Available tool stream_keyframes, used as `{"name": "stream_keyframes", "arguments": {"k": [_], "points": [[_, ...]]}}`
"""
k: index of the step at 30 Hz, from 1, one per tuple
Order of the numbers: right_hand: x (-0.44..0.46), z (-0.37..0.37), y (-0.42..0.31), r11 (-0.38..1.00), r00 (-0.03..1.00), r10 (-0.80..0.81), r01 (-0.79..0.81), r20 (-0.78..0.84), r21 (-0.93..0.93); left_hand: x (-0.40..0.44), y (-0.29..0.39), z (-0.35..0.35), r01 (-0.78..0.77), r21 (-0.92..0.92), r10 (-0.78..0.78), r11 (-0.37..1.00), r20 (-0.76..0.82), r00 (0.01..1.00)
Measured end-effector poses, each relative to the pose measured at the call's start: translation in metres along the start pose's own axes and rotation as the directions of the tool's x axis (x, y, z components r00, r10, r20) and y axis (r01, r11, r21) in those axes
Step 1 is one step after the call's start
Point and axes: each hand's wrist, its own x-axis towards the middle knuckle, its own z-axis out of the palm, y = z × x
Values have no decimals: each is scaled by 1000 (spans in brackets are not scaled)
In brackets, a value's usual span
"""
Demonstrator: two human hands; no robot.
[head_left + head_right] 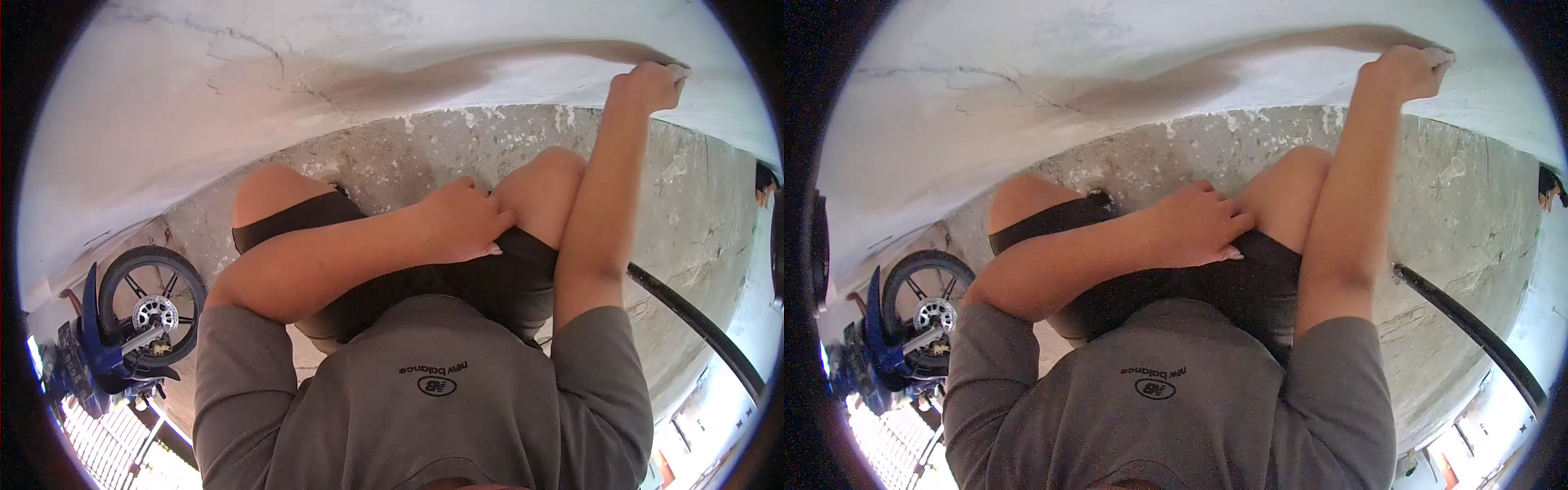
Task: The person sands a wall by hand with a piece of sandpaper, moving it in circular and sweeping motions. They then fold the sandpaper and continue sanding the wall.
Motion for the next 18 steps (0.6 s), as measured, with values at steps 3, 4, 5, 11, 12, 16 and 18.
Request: {"name": "stream_keyframes", "arguments": {"k": [3, 4, 5, 11, 12, 16, 18], "points": [[-9, 0, -10, 994, 996, -64, 69, 60, -81, -2, -2, 0, -5, -21, 4, 1000, -32, 999], [-7, -1, -14, 995, 994, -59, 65, 88, -71, -2, -1, 2, 4, -23, -5, 1000, -45, 999], [-1, -1, -15, 995, 994, -62, 69, 89, -72, -2, 0, 3, 12, -24, -14, 1000, -61, 998], [-11, -7, -12, 997, 998, 16, -11, 68, -75, -2, 1, 0, -18, -53, 16, 998, -42, 999], [2, -15, 0, 991, 990, 14, 5, 141, -134, -2, 2, 0, -18, -57, 16, 998, -38, 999], [48, -24, 22, 995, 989, 21, -7, 144, -97, 0, 4, 0, 11, -20, -11, 1000, -22, 1000], [25, -15, 11, 997, 994, 59, -54, 90, -51, -2, 2, 1, 15, -9, -15, 1000, -28, 1000]]}}
